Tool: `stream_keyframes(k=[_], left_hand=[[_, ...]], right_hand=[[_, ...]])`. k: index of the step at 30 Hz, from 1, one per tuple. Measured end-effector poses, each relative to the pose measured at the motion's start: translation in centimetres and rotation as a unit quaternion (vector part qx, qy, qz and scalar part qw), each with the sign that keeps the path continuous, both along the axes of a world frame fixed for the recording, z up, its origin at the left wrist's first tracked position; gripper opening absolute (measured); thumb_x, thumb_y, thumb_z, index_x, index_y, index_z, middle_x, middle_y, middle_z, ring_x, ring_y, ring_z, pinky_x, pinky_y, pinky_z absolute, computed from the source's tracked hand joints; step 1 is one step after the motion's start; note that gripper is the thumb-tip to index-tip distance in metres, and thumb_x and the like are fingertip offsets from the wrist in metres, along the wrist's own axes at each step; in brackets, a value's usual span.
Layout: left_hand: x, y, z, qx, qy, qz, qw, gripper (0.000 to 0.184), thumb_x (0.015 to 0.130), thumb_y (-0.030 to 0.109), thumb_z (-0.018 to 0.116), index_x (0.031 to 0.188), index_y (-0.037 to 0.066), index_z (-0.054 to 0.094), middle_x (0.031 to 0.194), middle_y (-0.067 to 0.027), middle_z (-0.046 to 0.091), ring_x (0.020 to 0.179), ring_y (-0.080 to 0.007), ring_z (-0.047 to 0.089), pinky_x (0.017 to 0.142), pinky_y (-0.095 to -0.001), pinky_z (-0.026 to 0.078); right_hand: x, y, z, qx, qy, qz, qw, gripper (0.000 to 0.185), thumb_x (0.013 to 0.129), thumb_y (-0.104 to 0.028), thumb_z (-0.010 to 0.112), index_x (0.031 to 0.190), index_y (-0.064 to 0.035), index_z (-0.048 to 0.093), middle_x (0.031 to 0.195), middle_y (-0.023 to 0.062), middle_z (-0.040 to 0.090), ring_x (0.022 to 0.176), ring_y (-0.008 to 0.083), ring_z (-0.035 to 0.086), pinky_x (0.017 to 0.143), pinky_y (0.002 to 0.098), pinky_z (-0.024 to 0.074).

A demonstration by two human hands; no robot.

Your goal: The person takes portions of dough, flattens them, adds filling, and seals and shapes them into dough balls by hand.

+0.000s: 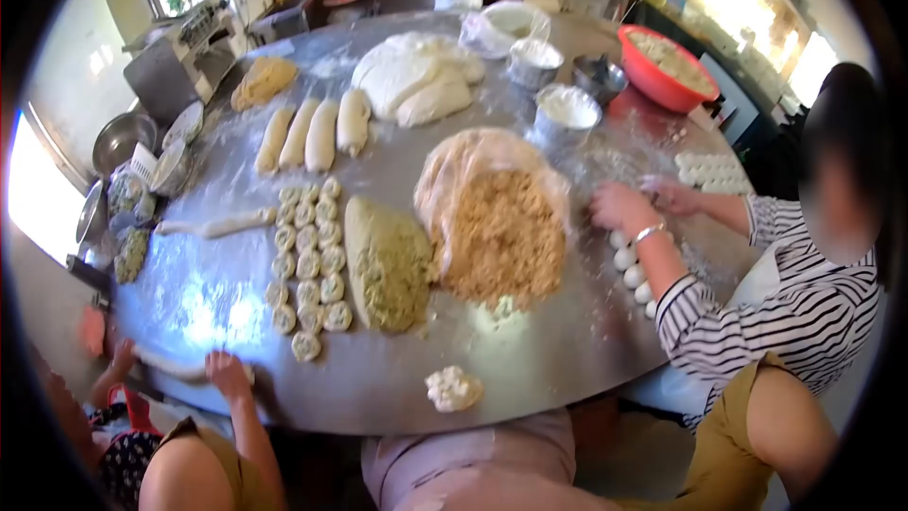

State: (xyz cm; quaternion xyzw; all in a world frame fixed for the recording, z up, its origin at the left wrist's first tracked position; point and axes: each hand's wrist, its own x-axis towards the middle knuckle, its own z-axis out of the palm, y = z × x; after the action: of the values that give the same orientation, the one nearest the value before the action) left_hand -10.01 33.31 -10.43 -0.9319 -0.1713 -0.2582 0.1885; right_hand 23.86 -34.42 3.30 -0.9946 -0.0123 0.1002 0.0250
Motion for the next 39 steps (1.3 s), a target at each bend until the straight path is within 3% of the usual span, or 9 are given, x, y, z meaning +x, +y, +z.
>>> stream_keyframes(k=[3,8,11,13,20,26,29,31,39], left_hand=[[4.5,-0.2,5.8,0.076,-0.030,-0.037,0.996,0.008,0.069,0.004,0.055,0.061,0.007,0.056,0.072,-0.0081,0.055,0.079,-0.0230,0.054,0.073,-0.0355,0.046],[13.9,3.1,6.0,-0.462,-0.243,-0.273,0.808,0.006,0.073,0.004,0.053,0.068,0.008,0.055,0.077,-0.0069,0.054,0.079,-0.0225,0.053,0.074,-0.0347,0.046],[18.0,3.5,4.0,-0.434,-0.177,-0.240,0.850,0.009,0.085,0.013,0.058,0.081,0.005,0.057,0.090,-0.0105,0.055,0.088,-0.0252,0.055,0.080,-0.0367,0.048],[19.0,-1.0,8.8,-0.041,-0.096,-0.259,0.960,0.014,0.080,0.012,0.064,0.090,0.003,0.061,0.098,-0.0121,0.058,0.096,-0.0271,0.055,0.085,-0.0380,0.048],[22.3,-2.1,16.3,-0.077,0.047,-0.269,0.959,0.027,0.089,0.018,0.058,0.110,0.001,0.055,0.126,-0.0111,0.055,0.119,-0.0262,0.050,0.098,-0.0358,0.043],[4.9,-25.1,38.0,-0.474,0.005,-0.694,0.541,0.041,0.088,0.023,0.057,0.122,0.001,0.051,0.130,-0.0124,0.052,0.119,-0.0277,0.049,0.101,-0.0399,0.040],[2.3,-23.4,34.8,-0.646,-0.190,-0.615,0.411,0.048,0.088,0.025,0.056,0.128,0.001,0.048,0.132,-0.0131,0.050,0.119,-0.0284,0.049,0.102,-0.0419,0.039],[2.3,-19.4,24.6,-0.702,-0.397,-0.319,0.498,0.057,0.096,0.033,0.045,0.142,0.003,0.032,0.135,-0.0160,0.047,0.121,-0.0248,0.048,0.103,-0.0385,0.038],[1.8,-18.3,3.4,-0.413,-0.149,0.128,0.889,0.054,0.088,0.022,0.063,0.130,-0.005,0.044,0.123,-0.0211,0.051,0.114,-0.0340,0.048,0.096,-0.0413,0.038]], right_hand=[[0.4,0.0,-0.1,0.012,-0.003,0.004,1.000,0.010,0.087,-0.014,0.058,0.085,-0.0041,0.060,0.087,0.0035,0.059,0.079,0.0126,0.053,0.072,0.0281,0.0471],[-1.3,0.0,-1.5,0.026,-0.013,-0.009,1.000,0.012,0.087,-0.016,0.057,0.083,-0.0045,0.059,0.086,0.0036,0.058,0.078,0.0133,0.052,0.072,0.0287,0.0466],[-2.2,-0.2,-1.1,0.048,-0.034,-0.019,0.998,0.013,0.087,-0.017,0.056,0.082,-0.0047,0.059,0.085,0.0037,0.057,0.077,0.0136,0.051,0.072,0.0291,0.0464],[-3.6,-0.4,-0.1,0.090,-0.071,-0.034,0.993,0.014,0.087,-0.017,0.056,0.081,-0.0048,0.058,0.084,0.0038,0.057,0.077,0.0139,0.051,0.072,0.0293,0.0462],[-13.5,3.2,12.3,0.401,-0.499,0.069,0.765,0.017,0.086,-0.019,0.054,0.078,-0.0053,0.057,0.082,0.0041,0.055,0.075,0.0148,0.050,0.072,0.0301,0.0455],[-21.0,8.0,20.4,0.524,-0.675,0.249,0.456,0.020,0.086,-0.021,0.053,0.075,-0.0057,0.057,0.080,0.0043,0.054,0.073,0.0155,0.048,0.072,0.0308,0.0450],[-21.4,11.8,16.1,0.617,-0.563,0.171,0.523,0.021,0.086,-0.022,0.052,0.074,-0.0059,0.056,0.079,0.0044,0.053,0.073,0.0159,0.048,0.072,0.0311,0.0447],[-19.0,14.3,11.6,0.525,-0.238,0.183,0.797,0.023,0.084,-0.017,0.062,0.100,0.0005,0.064,0.087,0.0066,0.061,0.072,0.0154,0.054,0.073,0.0281,0.0485],[-13.4,22.0,-4.1,0.317,-0.255,0.263,0.875,0.043,0.072,-0.006,0.072,0.114,-0.0050,0.060,0.103,0.0097,0.061,0.088,0.0277,0.062,0.073,0.0346,0.0523]])
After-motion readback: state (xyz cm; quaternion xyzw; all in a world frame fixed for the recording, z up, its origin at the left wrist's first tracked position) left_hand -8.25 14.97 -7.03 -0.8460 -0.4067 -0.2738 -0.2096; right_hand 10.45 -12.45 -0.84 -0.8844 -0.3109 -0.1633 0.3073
